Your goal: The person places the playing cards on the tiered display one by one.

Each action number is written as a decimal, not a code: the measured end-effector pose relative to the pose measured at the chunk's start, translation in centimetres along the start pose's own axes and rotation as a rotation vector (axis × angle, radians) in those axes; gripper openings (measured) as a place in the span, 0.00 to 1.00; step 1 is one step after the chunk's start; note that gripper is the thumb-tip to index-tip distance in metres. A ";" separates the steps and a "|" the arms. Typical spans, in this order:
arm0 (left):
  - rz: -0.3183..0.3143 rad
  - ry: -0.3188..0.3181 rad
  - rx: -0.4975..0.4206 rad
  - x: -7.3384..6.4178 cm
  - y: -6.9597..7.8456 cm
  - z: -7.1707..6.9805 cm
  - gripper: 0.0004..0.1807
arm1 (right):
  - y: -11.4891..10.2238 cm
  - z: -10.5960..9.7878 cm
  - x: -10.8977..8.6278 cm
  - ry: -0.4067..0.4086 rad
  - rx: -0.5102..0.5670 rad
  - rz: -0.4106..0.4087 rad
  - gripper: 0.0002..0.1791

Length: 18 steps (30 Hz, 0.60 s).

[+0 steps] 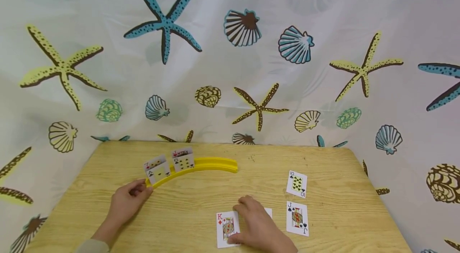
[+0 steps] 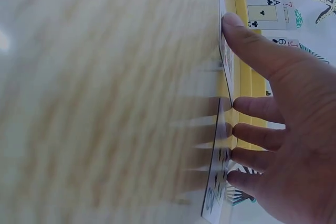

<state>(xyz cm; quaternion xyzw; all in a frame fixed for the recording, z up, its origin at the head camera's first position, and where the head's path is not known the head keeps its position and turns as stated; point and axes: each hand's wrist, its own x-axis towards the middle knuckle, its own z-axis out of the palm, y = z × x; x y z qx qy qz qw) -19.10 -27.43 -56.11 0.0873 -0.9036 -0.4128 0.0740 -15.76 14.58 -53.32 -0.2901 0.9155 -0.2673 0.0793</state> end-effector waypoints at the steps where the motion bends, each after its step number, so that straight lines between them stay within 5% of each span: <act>1: -0.001 0.001 -0.001 0.0 0.0 0.0 0.25 | 0.0 0.0 0.0 0.001 -0.004 0.001 0.47; 18: -0.011 -0.007 -0.022 -0.3 0.4 -0.2 0.25 | -0.1 0.3 0.3 0.032 -0.044 0.010 0.44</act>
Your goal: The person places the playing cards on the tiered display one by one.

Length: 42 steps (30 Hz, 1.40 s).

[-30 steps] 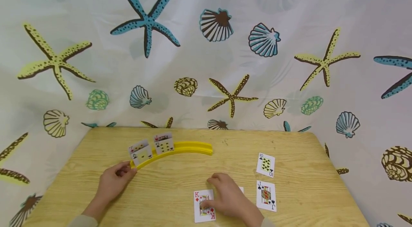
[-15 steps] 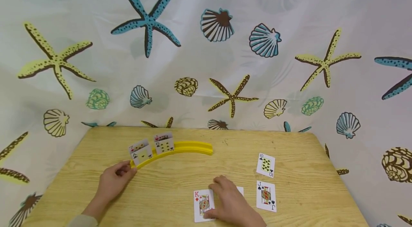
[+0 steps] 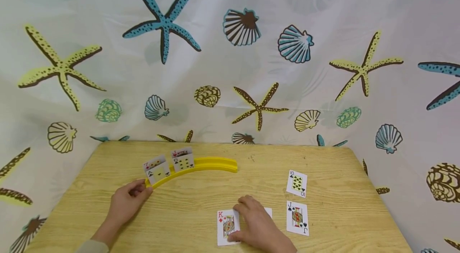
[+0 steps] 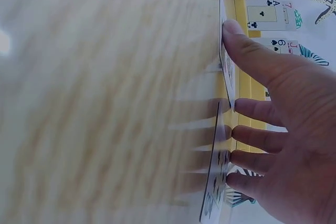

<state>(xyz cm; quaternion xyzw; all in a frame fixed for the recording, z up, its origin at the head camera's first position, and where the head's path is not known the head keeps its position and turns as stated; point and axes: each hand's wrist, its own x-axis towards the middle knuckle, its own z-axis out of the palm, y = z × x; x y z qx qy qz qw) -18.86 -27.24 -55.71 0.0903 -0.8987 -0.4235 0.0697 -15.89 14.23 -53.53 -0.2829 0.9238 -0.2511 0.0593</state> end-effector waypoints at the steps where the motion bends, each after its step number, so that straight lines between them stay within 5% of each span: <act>1: 0.002 0.001 0.000 0.0 0.0 0.0 0.25 | 0.0 0.0 0.1 0.003 -0.002 0.001 0.44; 14: 0.008 0.009 0.005 0.1 0.0 0.0 0.25 | -0.2 0.3 0.2 0.023 0.082 0.016 0.41; 27: 0.004 0.006 0.006 -0.1 0.2 0.0 0.25 | -0.4 0.3 0.6 0.066 0.162 0.050 0.28; 42: -0.005 -0.013 0.011 -0.1 -0.2 -0.3 0.25 | -1.3 0.2 0.8 0.173 0.326 -0.055 0.18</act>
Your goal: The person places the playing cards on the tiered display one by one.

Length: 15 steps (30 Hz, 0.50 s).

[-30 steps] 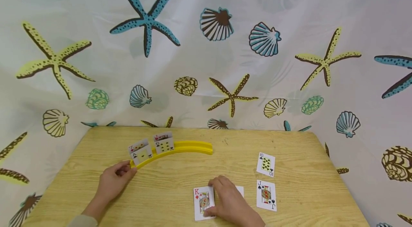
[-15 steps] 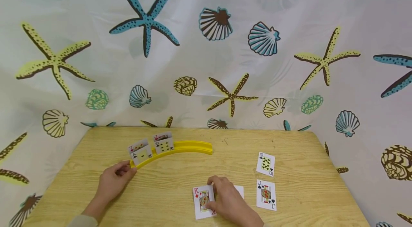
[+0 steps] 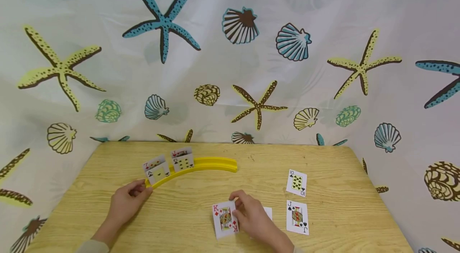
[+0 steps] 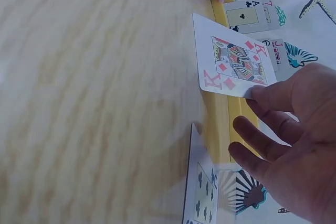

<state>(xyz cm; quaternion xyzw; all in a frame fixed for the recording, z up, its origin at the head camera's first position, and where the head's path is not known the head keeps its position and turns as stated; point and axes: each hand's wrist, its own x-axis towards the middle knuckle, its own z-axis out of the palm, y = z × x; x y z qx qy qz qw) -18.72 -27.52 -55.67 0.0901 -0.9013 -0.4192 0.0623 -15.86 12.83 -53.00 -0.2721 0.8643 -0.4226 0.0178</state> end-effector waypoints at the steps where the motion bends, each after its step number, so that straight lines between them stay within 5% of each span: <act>1: 0.000 0.000 0.000 0.0 0.0 0.0 0.25 | 0.0 0.0 0.1 0.002 0.016 -0.005 0.18; 9: 0.016 0.009 -0.002 0.1 -0.2 0.1 0.25 | 0.3 -0.2 1.0 0.046 0.054 -0.081 0.17; 15: 0.021 0.012 -0.006 0.1 -0.3 0.1 0.25 | 0.1 -0.7 1.6 0.066 0.040 0.003 0.13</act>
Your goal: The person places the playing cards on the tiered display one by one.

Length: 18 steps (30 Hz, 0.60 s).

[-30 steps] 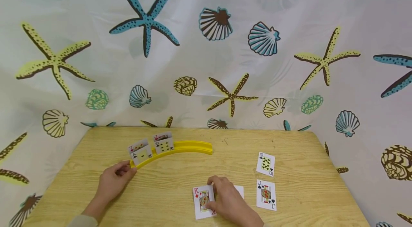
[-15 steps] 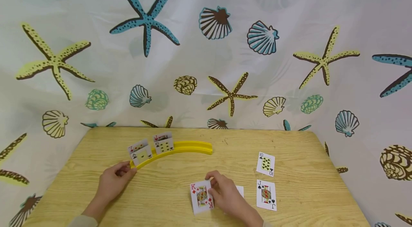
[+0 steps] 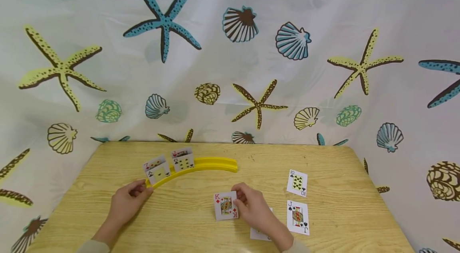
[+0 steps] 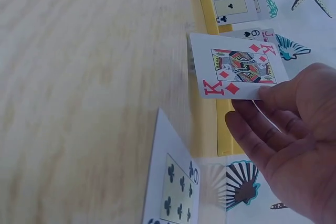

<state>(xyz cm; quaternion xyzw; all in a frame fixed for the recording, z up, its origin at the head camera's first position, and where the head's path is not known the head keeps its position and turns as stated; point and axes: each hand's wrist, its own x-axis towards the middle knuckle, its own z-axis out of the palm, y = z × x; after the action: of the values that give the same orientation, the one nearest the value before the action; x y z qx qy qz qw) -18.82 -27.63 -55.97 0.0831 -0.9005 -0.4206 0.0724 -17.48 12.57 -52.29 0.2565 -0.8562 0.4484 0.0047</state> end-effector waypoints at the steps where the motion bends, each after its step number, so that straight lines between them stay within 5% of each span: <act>1: -0.001 0.002 0.000 0.0 0.0 0.0 0.25 | 0.0 -0.2 0.2 0.001 0.000 0.006 0.12; 18: -0.021 0.025 0.001 0.3 0.6 0.9 0.25 | 0.9 -2.3 4.2 0.026 -0.006 -0.004 0.10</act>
<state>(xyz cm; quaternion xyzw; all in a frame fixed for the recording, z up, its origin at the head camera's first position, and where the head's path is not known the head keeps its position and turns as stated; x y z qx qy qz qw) -19.33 -26.67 -56.02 0.0979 -0.8989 -0.4197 0.0789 -22.02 12.97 -50.63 0.2522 -0.8571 0.4489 0.0173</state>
